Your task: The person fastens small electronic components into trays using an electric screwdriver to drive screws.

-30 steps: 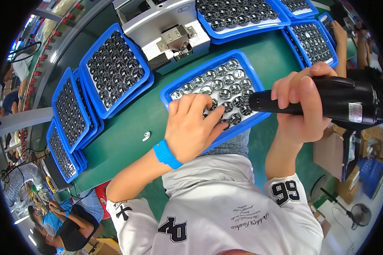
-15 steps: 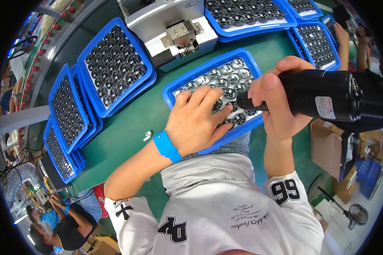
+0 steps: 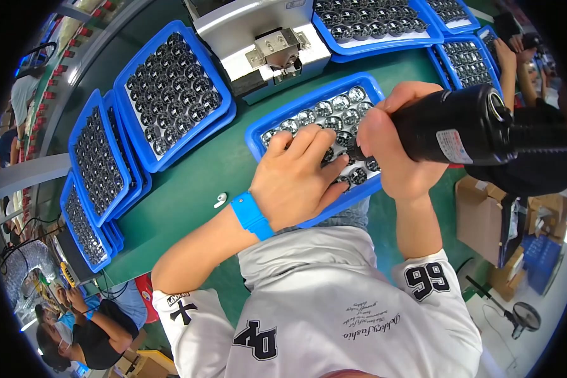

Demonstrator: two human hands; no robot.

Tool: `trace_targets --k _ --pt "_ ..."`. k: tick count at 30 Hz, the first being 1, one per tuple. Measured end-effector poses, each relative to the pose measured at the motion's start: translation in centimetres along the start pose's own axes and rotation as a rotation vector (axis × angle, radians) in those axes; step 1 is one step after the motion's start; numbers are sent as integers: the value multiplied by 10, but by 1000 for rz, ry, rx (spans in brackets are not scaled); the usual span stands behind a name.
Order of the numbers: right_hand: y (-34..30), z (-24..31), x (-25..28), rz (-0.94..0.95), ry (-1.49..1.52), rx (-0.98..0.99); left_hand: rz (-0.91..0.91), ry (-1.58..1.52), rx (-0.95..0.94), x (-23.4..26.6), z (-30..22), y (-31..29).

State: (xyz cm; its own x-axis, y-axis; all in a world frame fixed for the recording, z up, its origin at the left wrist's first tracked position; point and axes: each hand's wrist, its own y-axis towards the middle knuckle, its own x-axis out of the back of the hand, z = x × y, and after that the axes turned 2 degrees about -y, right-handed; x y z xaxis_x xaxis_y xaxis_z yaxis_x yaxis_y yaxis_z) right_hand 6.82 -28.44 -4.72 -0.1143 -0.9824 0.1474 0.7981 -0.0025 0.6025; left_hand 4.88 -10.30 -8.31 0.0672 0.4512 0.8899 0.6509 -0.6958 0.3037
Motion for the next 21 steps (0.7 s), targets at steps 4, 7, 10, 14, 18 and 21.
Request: trace_targets --k 4,7,10,14,18,21 --pt "-1 -4 1 -52 91 -111 32 -12 5 1 0 0" --pt "-3 -3 0 -91 127 -127 32 -15 6 0 0 0" --pt "-7 -3 1 -76 65 -105 31 -20 3 1 0 1" --pt "-8 -2 4 -18 10 -16 42 -11 3 4 -1 0" --pt "21 13 6 5 100 -102 21 -30 15 0 2 -2" --pt "66 27 2 15 210 24 10 -38 -4 2 0 -1"
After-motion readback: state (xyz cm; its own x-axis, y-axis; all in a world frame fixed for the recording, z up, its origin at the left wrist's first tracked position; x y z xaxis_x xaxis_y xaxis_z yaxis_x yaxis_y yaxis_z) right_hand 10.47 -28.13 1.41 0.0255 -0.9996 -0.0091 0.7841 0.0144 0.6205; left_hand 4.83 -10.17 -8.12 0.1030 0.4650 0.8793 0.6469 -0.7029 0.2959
